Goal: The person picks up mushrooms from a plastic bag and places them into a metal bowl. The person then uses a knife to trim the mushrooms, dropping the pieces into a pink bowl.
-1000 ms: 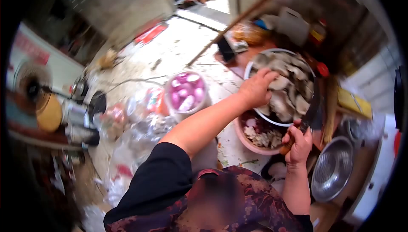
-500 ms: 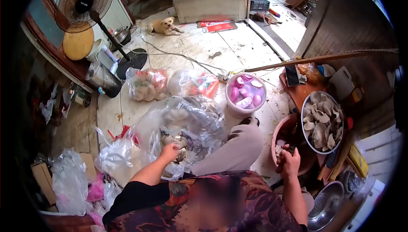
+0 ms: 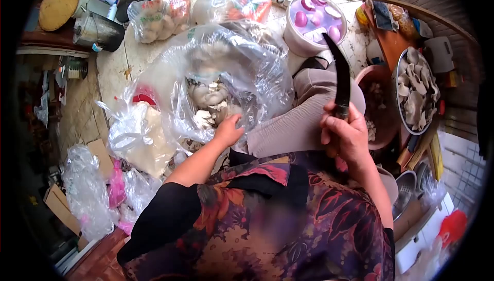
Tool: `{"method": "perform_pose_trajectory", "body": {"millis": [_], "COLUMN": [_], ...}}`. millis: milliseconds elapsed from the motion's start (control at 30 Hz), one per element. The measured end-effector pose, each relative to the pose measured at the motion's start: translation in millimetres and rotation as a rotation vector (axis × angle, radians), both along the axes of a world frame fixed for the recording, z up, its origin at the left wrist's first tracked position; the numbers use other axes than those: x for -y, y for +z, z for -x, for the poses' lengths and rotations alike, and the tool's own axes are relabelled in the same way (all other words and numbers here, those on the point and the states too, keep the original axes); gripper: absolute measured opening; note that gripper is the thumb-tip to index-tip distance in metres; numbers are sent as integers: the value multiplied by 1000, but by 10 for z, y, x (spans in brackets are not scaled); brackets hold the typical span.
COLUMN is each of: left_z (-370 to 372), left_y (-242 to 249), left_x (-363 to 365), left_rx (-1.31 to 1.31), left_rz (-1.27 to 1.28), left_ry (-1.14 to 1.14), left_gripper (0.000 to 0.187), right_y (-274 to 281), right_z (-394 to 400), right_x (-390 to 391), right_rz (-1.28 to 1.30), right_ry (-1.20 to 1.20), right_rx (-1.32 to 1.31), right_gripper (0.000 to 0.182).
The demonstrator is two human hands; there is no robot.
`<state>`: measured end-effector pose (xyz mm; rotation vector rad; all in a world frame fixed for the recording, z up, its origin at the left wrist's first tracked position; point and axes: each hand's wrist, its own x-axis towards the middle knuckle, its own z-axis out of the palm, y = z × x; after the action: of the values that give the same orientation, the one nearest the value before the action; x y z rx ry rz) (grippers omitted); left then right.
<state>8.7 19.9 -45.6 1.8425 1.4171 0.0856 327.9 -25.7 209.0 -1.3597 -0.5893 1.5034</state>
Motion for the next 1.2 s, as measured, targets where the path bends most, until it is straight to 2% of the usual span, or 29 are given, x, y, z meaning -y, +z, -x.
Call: {"method": "perform_pose_trajectory", "body": {"millis": [100, 167, 200, 367, 467, 533, 633, 700, 767, 800, 867, 933, 1067, 1167, 1200], "left_z": [40, 47, 49, -38, -174, -98, 109, 274, 422, 508, 624, 685, 654, 569, 543], "left_y": [34, 113, 75, -136, 204, 231, 217, 128, 16, -23, -107, -182, -224, -101, -65], "left_x": [81, 54, 44, 76, -123, -258, -541, -645, -681, -695, -617, -546, -481, -502, -510], "left_rx": [-27, 63, 96, 234, 81, 27, -58, -79, -125, -141, -167, -157, -122, -212, -263], "left_rz": [51, 273, 258, 178, 156, -14, -143, -139, -12, 73, 115, 208, 206, 174, 60], "left_ry": [-75, -203, -308, -461, -542, -344, -212, 32, 363, 457, 462, 483, 478, 431, 322], "left_gripper": [45, 41, 37, 33, 25, 19, 21, 20, 19, 20, 23, 35, 35, 32, 32], "right_y": [12, -20, -32, -44, -24, -38, -58, -74, -69, -74, -66, -68, -77, -83, -86], "right_z": [-31, -34, -28, -40, -42, -53, -86, -75, -72, -68, -63, -70, -71, -71, -71], "right_x": [7, 19, 13, 32, 43, 65, 63, 94, 91, 95, 105, 110, 107, 100, 98], "right_rz": [14, 3, 6, -22, -6, -14, -48, -51, -48, -58, -46, -37, -47, -58, -62], "right_ry": [-49, -37, -33, -12, -4, -1, 2, 7, -14, -14, -19, -24, -10, -4, 0], "right_rx": [5, 25, 19, 36, 57, 51, 51, 43, 57, 61, 56, 55, 70, 72, 73], "right_gripper": [23, 23, 23, 25, 25, 25, 25, 25, 24, 25, 25, 25, 26, 26, 26]}}
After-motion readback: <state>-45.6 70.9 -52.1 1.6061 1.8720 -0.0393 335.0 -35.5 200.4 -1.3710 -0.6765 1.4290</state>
